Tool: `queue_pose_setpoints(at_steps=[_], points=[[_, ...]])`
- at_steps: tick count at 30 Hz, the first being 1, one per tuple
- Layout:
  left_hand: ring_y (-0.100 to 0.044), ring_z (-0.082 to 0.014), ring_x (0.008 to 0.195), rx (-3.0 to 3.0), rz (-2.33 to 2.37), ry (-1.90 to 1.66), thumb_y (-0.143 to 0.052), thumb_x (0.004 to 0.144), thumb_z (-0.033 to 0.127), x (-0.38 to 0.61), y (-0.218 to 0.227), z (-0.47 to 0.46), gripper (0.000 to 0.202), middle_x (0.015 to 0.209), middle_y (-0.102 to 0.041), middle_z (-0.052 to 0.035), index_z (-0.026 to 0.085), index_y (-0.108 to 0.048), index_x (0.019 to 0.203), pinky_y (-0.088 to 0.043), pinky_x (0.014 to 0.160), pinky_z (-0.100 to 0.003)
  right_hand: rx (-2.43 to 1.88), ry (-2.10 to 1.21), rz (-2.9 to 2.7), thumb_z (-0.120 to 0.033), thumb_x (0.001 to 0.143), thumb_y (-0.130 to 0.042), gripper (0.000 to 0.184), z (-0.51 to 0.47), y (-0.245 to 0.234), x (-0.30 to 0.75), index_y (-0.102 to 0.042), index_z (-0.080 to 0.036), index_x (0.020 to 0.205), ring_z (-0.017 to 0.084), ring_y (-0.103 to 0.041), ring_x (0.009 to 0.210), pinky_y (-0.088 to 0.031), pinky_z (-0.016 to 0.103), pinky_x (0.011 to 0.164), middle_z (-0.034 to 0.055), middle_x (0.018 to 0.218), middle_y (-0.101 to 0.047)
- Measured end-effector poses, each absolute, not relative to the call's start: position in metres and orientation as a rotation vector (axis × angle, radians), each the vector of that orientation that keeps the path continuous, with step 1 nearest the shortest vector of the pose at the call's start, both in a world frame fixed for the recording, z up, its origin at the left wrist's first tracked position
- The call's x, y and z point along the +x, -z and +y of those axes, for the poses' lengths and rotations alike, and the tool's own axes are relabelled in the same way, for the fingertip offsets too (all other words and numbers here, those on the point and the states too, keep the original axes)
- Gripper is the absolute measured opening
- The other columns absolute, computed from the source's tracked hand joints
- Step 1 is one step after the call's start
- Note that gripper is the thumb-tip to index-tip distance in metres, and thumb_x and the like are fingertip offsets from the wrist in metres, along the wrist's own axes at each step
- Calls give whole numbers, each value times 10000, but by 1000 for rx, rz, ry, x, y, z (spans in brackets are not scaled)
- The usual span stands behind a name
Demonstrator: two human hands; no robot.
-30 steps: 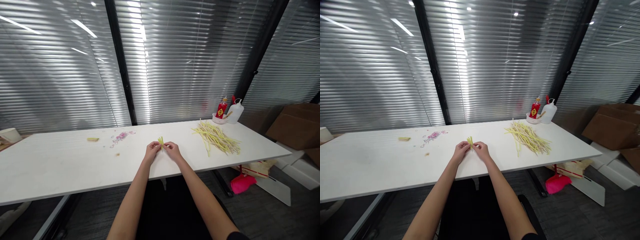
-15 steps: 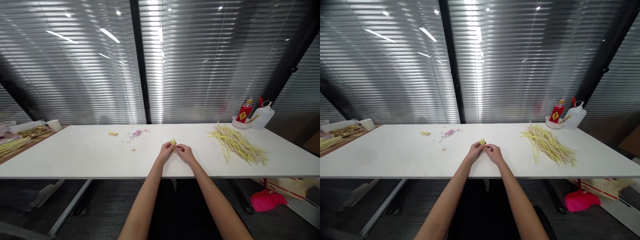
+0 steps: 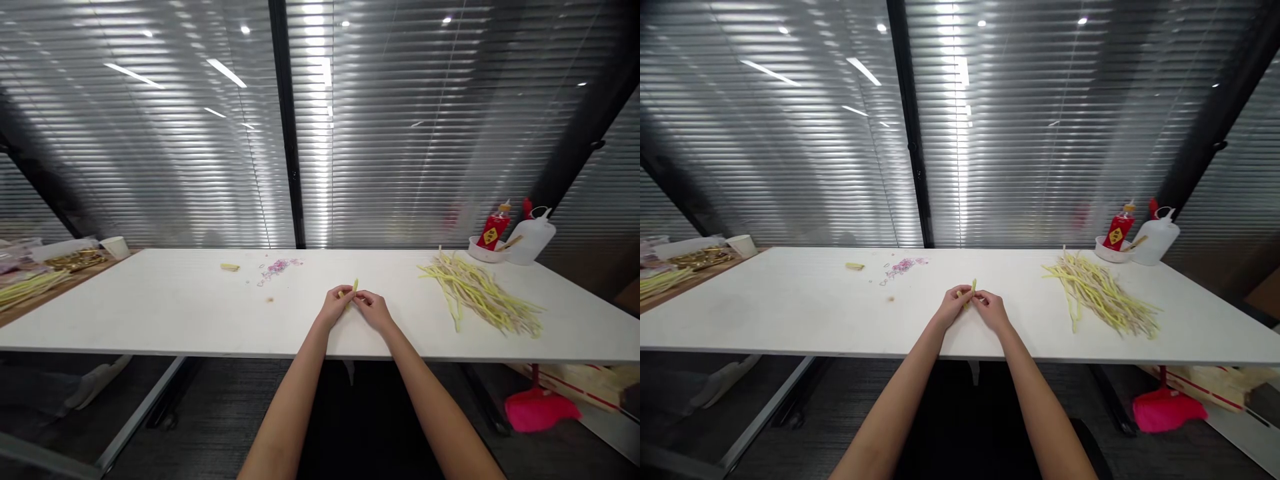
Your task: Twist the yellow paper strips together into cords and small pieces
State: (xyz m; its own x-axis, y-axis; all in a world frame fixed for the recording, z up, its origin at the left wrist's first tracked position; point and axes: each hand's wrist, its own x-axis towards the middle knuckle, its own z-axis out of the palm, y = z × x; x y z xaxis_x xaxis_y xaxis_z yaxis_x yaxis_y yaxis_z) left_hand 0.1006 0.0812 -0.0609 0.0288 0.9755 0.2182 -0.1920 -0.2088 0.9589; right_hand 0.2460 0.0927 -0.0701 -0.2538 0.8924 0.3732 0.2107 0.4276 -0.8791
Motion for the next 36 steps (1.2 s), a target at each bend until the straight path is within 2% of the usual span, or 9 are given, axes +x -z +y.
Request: queue_pose_setpoints(at_steps=[8, 12, 15, 19, 29, 36], points=[[-544, -159, 786, 1369, 968, -1394, -676, 698, 414, 101, 64, 81, 319, 839, -631, -67, 128, -678, 839, -401, 742, -274, -1034, -815, -1701, -442, 751, -570, 289, 93, 71, 246, -654, -166, 738, 130, -471, 537, -369, 252, 516, 24, 624, -592], [-515, -131, 684, 1348, 961, -1408, -670, 699, 422, 101, 64, 81, 320, 731, -604, -47, 126, -676, 821, -387, 663, -255, -1013, -898, -1517, -469, 661, -664, 372, 96, 72, 245, -624, -163, 869, 102, -440, 502, -364, 238, 467, 37, 737, -612], [-480, -115, 626, 1343, 979, -1399, -672, 691, 431, 101, 63, 81, 343, 677, -576, -43, 116, -685, 825, -365, 610, -248, -911, -1016, -1406, -467, 659, -673, 455, 101, 76, 245, -610, -156, 985, 129, -526, 597, -412, 245, 515, 73, 854, -635], [-456, -110, 615, 1377, 1004, -1380, -662, 695, 445, 102, 60, 79, 364, 654, -560, -38, 113, -698, 839, -347, 599, -247, -838, -1103, -1350, -433, 669, -682, 397, 105, 77, 247, -640, -157, 950, 161, -574, 718, -426, 251, 562, 75, 865, -647], [-428, -105, 591, 1431, 1019, -1315, -644, 704, 461, 101, 57, 76, 378, 613, -542, -24, 110, -703, 831, -324, 577, -241, -779, -1208, -1263, -401, 659, -698, 340, 104, 71, 249, -665, -150, 886, 124, -532, 600, -405, 254, 548, 42, 712, -628], [-477, -123, 621, 1451, 1056, -1315, -633, 719, 445, 102, 52, 71, 347, 694, -613, -57, 122, -708, 822, -352, 598, -251, -791, -1173, -1291, -417, 657, -694, 273, 104, 70, 250, -638, -161, 735, 136, -539, 605, -408, 255, 547, 47, 679, -626]])
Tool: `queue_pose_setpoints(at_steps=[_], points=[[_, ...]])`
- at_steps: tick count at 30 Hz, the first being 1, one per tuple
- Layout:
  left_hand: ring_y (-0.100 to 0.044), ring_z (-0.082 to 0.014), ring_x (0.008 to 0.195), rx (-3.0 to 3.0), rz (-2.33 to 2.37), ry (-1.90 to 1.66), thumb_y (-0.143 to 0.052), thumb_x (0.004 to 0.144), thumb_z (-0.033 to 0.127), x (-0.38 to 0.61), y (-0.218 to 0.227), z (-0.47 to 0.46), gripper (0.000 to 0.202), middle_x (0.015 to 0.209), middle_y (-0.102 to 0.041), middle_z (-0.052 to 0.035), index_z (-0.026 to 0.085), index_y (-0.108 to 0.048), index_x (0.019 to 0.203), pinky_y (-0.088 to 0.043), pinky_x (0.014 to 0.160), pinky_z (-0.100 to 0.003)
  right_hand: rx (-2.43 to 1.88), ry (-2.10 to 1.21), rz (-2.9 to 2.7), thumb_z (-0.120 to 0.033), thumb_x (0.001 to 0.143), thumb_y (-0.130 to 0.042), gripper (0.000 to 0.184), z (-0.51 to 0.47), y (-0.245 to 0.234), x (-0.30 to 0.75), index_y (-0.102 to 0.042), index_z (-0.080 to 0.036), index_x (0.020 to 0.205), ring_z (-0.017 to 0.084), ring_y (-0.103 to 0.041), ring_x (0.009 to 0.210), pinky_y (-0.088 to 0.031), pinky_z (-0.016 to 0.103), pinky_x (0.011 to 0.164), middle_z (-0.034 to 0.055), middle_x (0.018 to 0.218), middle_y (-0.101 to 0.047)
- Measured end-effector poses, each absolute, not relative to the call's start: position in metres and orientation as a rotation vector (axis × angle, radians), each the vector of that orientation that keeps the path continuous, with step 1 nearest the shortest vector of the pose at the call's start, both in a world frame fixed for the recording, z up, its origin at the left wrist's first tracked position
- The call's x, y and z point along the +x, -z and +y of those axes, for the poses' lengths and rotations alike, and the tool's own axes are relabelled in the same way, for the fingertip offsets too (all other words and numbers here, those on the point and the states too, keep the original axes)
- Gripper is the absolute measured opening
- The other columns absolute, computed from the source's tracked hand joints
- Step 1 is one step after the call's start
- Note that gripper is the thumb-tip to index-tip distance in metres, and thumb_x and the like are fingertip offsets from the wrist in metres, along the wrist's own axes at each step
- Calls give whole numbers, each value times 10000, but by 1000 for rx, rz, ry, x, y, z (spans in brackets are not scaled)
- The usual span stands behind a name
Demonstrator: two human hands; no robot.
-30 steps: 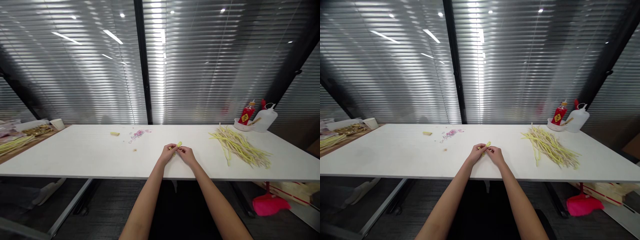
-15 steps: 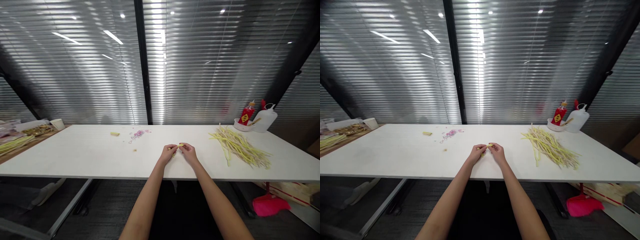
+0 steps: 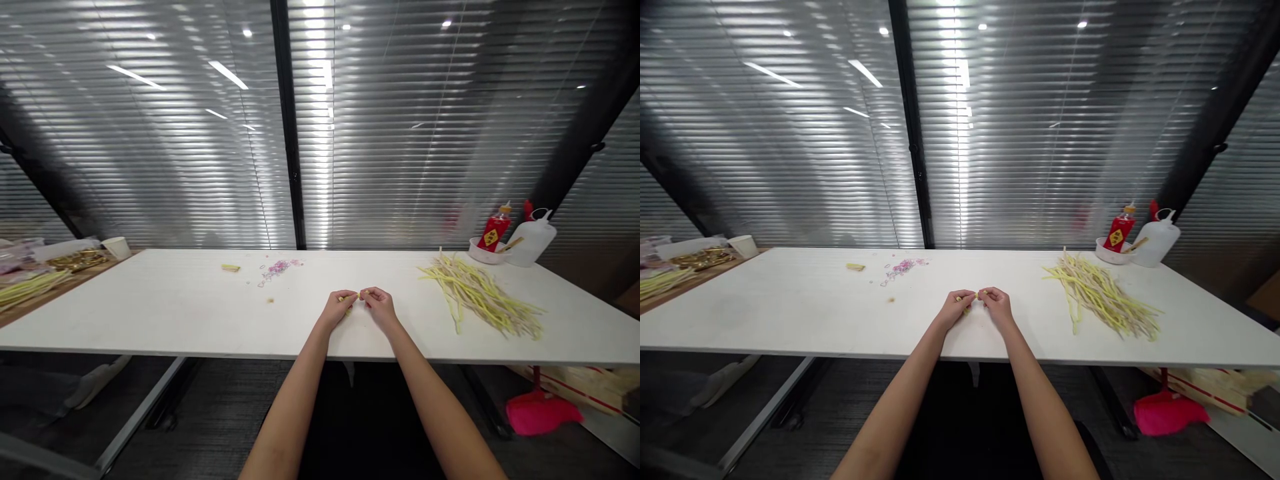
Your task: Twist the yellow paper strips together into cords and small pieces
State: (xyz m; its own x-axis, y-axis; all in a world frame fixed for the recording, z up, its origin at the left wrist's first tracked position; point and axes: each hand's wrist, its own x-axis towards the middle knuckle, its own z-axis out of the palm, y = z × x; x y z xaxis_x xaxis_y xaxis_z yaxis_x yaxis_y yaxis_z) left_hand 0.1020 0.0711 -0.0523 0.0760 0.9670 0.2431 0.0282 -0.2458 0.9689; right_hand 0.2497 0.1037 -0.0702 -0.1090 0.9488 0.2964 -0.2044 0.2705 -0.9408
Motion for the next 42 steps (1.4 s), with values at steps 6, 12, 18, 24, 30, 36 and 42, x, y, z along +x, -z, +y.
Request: queue_pose_setpoints(at_steps=[6, 12, 18, 24, 30, 36, 42], points=[[-553, -171, 735, 1470, 1016, -1316, -647, 709, 434, 103, 52, 70, 335, 820, -668, -87, 133, -717, 838, -400, 694, -283, -849, -1140, -1317, -439, 634, -704, 301, 104, 73, 250, -625, -154, 694, 140, -529, 583, -417, 264, 548, 49, 662, -624], [-553, -177, 737, 1519, 1074, -1309, -650, 698, 429, 103, 57, 72, 333, 817, -671, -83, 133, -719, 832, -398, 678, -280, -860, -1057, -1349, -423, 665, -685, 271, 102, 74, 250, -621, -160, 675, 150, -540, 615, -426, 275, 593, 40, 663, -620], [-497, -144, 648, 1588, 1160, -1274, -629, 707, 413, 103, 57, 73, 305, 721, -640, -60, 129, -714, 773, -362, 610, -263, -921, -918, -1398, -428, 696, -647, 268, 96, 72, 249, -626, -161, 691, 173, -558, 665, -441, 296, 633, 51, 693, -633], [-455, -122, 605, 1579, 1150, -1270, -605, 727, 408, 102, 56, 73, 294, 675, -611, -41, 132, -704, 753, -334, 588, -251, -871, -986, -1376, -408, 681, -670, 248, 97, 70, 248, -627, -164, 678, 162, -558, 640, -436, 284, 609, 47, 684, -634], [-435, -108, 584, 1513, 1070, -1269, -603, 731, 397, 100, 54, 72, 277, 610, -545, -22, 129, -668, 700, -315, 575, -242, -777, -1168, -1321, -403, 645, -708, 274, 101, 69, 247, -651, -161, 762, 124, -519, 548, -399, 254, 517, 36, 671, -627], [-404, -89, 522, 1443, 968, -1252, -606, 720, 384, 97, 56, 75, 273, 551, -473, -5, 122, -624, 647, -289, 523, -232, -718, -1271, -1302, -403, 633, -727, 304, 99, 67, 248, -651, -167, 810, 128, -541, 574, -413, 256, 534, 46, 727, -650], [-413, -83, 519, 1420, 922, -1213, -603, 714, 339, 96, 56, 76, 235, 550, -472, -2, 117, -611, 637, -307, 529, -226, -709, -1263, -1281, -375, 628, -737, 254, 99, 67, 249, -645, -159, 725, 110, -516, 538, -422, 254, 549, 30, 653, -629]])
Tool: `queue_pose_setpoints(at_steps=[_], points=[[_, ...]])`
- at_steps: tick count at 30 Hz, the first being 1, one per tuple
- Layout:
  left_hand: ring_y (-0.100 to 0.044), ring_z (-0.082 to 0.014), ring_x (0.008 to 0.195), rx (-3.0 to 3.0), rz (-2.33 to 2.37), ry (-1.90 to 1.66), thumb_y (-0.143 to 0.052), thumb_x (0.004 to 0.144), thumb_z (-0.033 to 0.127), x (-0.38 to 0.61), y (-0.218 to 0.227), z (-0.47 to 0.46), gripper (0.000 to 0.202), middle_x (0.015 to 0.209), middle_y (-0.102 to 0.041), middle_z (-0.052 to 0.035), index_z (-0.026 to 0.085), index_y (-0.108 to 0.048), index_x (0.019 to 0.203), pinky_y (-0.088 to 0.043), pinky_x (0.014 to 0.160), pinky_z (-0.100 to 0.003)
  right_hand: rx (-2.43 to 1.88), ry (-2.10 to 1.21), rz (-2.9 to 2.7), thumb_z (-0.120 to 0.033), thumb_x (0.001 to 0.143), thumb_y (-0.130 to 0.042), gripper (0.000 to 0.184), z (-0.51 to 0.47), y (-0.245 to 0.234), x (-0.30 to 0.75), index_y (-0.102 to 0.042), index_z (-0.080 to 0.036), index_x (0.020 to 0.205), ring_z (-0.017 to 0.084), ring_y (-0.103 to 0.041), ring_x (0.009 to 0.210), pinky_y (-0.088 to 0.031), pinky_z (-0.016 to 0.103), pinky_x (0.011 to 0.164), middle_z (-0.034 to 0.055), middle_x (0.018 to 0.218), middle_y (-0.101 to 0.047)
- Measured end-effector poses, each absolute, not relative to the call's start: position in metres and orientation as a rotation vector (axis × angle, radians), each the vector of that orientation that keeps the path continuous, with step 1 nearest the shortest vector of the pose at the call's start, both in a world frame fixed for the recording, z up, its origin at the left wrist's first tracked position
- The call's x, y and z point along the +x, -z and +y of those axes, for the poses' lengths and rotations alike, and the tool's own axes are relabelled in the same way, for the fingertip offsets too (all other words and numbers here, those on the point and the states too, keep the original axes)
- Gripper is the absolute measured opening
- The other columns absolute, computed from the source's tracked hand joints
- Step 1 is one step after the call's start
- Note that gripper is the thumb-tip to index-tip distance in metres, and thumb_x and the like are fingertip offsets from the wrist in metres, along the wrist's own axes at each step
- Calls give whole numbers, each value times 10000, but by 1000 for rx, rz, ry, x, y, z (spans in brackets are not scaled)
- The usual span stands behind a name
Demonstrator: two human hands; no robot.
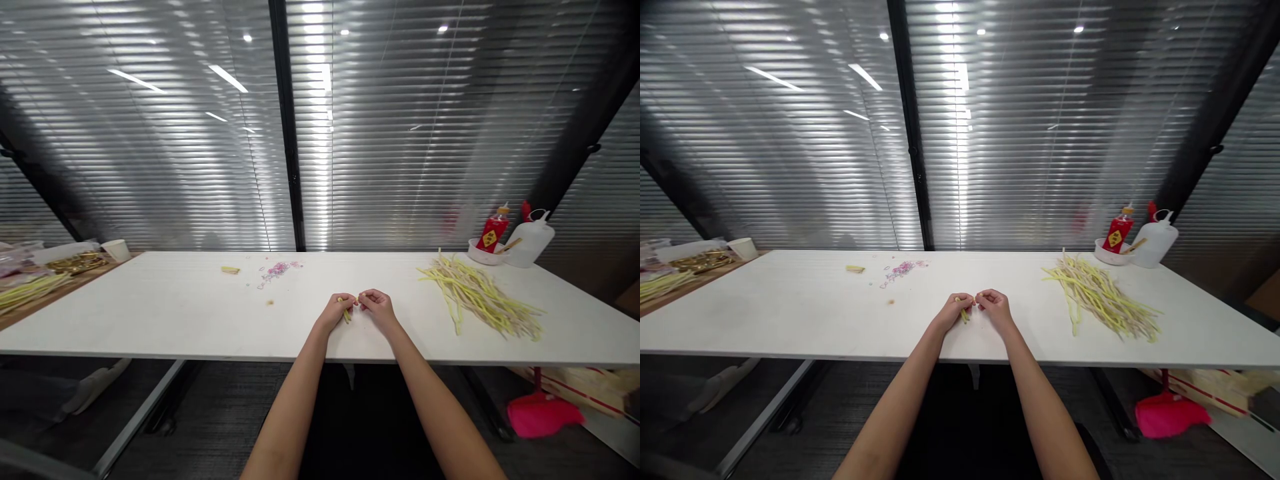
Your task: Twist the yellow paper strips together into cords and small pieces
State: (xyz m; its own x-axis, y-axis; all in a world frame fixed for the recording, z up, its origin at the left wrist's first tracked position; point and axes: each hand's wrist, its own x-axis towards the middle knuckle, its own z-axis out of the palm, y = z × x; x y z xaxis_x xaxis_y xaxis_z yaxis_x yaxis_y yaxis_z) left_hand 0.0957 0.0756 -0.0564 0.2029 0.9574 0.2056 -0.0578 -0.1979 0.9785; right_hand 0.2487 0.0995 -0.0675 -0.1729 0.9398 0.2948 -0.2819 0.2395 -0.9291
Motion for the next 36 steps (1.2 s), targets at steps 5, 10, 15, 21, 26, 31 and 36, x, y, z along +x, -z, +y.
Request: queue_pose_setpoints(at_steps=[5, 10, 15, 21, 26, 31, 36], points=[[-439, -83, 550, 1419, 966, -1197, -604, 719, 349, 96, 58, 77, 240, 584, -504, -5, 112, -637, 701, -322, 558, -222, -765, -1234, -1231, -354, 608, -752, 237, 100, 68, 249, -649, -155, 687, 101, -504, 527, -409, 242, 538, 23, 653, -627], [-427, -76, 538, 1447, 1002, -1192, -632, 704, 384, 97, 60, 78, 279, 568, -500, -3, 107, -637, 669, -313, 552, -223, -841, -1198, -1199, -364, 615, -744, 241, 98, 66, 248, -638, -153, 659, 104, -488, 498, -393, 242, 518, 9, 571, -594], [-430, -77, 541, 1467, 1010, -1193, -645, 701, 393, 98, 61, 78, 298, 574, -520, -13, 102, -626, 637, -315, 559, -226, -884, -1141, -1197, -362, 626, -737, 245, 95, 65, 247, -623, -148, 661, 108, -490, 502, -391, 242, 520, 9, 565, -588], [-449, -82, 532, 1494, 999, -1167, -594, 750, 421, 98, 58, 76, 333, 573, -536, -23, 104, -627, 654, -335, 566, -226, -777, -1209, -1214, -361, 652, -726, 246, 98, 68, 248, -594, -156, 684, 89, -454, 468, -360, 229, 481, 0, 569, -578], [-467, -86, 529, 1464, 951, -1149, -580, 763, 398, 96, 57, 76, 299, 577, -537, -20, 108, -652, 753, -338, 550, -218, -666, -1346, -1208, -338, 649, -732, 227, 101, 69, 250, -634, -164, 757, 87, -472, 487, -371, 228, 490, 0, 616, -589], [-469, -87, 527, 1443, 886, -1147, -572, 766, 390, 95, 54, 75, 288, 572, -524, -16, 111, -623, 716, -349, 551, -217, -607, -1472, -1182, -312, 662, -726, 263, 99, 67, 251, -665, -171, 876, 112, -527, 553, -428, 255, 566, 19, 652, -618], [-477, -90, 534, 1447, 853, -1134, -567, 770, 401, 96, 52, 74, 301, 570, -525, -18, 115, -601, 681, -359, 565, -220, -600, -1468, -1155, -307, 639, -742, 224, 100, 69, 251, -661, -173, 799, 121, -533, 557, -436, 269, 577, 16, 639, -608]])
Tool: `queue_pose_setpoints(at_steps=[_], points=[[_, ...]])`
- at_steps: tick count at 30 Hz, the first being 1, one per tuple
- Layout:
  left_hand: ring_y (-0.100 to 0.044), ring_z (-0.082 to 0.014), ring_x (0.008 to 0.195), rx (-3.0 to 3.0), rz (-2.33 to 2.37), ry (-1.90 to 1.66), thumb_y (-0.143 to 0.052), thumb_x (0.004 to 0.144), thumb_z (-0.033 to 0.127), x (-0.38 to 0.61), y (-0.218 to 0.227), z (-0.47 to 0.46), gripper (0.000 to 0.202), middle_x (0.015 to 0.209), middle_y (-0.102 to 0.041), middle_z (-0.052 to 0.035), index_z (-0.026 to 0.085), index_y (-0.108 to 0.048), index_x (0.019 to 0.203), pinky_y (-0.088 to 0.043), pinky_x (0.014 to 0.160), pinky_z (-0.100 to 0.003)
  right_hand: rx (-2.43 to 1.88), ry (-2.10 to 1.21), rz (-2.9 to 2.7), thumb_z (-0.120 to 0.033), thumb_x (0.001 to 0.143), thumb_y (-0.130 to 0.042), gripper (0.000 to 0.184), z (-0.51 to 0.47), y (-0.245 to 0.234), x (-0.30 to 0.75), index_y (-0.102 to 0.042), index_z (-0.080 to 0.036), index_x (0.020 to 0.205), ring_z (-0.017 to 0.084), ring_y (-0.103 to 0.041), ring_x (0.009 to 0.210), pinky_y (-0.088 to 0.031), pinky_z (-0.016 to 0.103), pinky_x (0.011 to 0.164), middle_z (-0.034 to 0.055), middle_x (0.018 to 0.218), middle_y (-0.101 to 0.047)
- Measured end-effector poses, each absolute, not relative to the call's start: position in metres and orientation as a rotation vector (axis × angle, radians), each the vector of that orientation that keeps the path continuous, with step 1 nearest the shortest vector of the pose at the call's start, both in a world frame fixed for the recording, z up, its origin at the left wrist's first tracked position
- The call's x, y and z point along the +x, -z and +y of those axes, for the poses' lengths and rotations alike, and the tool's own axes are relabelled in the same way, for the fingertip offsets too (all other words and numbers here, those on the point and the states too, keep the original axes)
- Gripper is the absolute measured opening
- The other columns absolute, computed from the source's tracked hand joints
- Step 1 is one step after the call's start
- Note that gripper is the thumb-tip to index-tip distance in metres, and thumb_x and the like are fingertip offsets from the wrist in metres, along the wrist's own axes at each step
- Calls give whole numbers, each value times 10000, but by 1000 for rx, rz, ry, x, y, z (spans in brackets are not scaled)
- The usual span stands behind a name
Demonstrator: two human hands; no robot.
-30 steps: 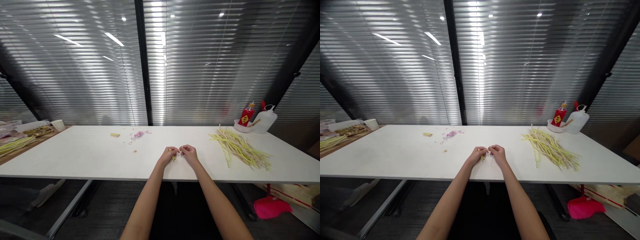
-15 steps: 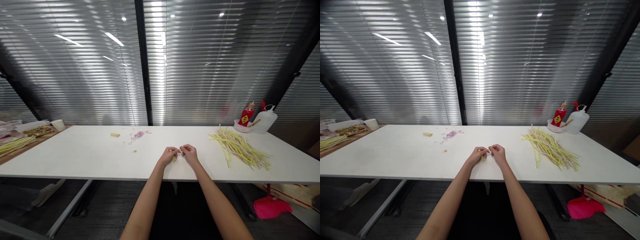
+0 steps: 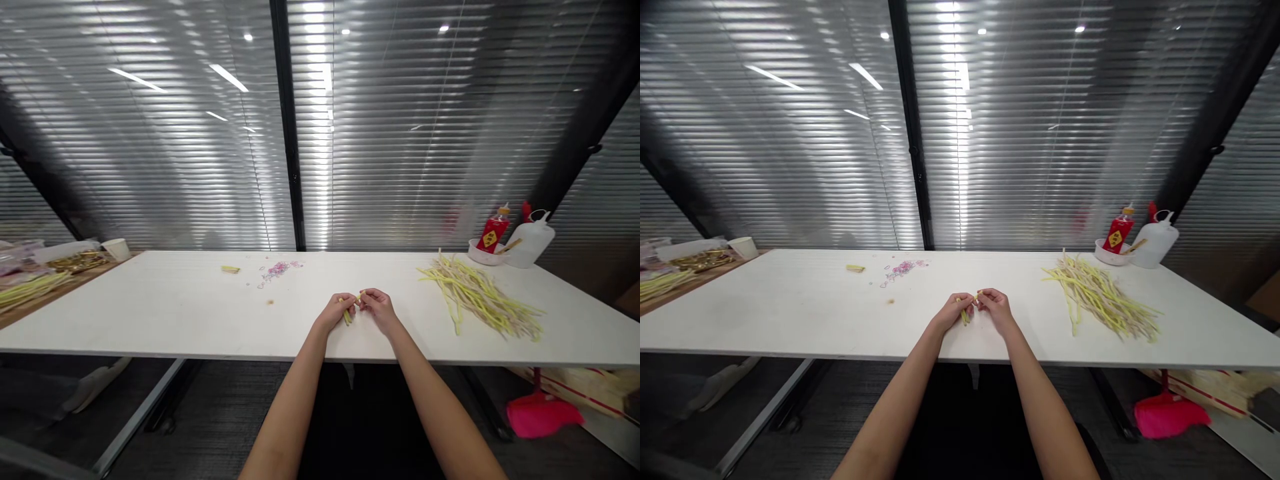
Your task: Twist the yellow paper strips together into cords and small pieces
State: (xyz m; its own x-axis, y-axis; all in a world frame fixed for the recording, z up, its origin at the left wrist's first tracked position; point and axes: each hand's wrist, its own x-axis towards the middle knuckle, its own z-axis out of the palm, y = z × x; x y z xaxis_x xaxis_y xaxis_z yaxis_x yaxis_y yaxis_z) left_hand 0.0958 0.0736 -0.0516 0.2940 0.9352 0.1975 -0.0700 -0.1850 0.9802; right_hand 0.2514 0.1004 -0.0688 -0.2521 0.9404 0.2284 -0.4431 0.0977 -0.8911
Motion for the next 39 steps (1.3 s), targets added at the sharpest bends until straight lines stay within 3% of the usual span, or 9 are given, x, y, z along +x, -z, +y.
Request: queue_pose_setpoints(at_steps=[6, 15, 20, 30, 39], points=[[-475, -89, 537, 1473, 895, -1131, -579, 768, 422, 97, 54, 74, 328, 574, -536, -23, 111, -619, 676, -362, 576, -225, -711, -1316, -1167, -342, 630, -744, 220, 103, 70, 251, -614, -172, 678, 94, -470, 510, -373, 237, 527, -11, 580, -560], [-451, -89, 516, 1479, 960, -1112, -616, 731, 451, 99, 55, 74, 361, 562, -537, -25, 94, -666, 737, -347, 549, -230, -881, -1067, -1247, -419, 671, -704, 280, 98, 71, 249, -579, -170, 689, 94, -384, 422, -285, 230, 451, -40, 435, -464], [-449, -86, 543, 1549, 968, -1120, -596, 745, 477, 99, 51, 71, 394, 583, -538, -26, 101, -620, 628, -348, 569, -227, -883, -1046, -1248, -432, 677, -696, 287, 97, 69, 249, -583, -169, 701, 94, -382, 425, -286, 230, 444, -42, 439, -447], [-492, -108, 614, 1441, 946, -1238, -606, 753, 438, 102, 52, 72, 427, 658, -565, -31, 95, -638, 1006, -371, 594, -229, -777, -1191, -1126, -396, 644, -721, 282, 105, 71, 249, -586, -171, 747, 75, -427, 451, -340, 227, 447, -21, 626, -537], [-492, -101, 566, 1496, 928, -1213, -551, 785, 497, 100, 53, 74, 408, 617, -575, -47, 97, -628, 765, -372, 587, -225, -747, -1307, -1166, -394, 618, -737, 329, 99, 62, 249, -660, -159, 834, 87, -458, 493, -375, 240, 481, 27, 705, -613]])
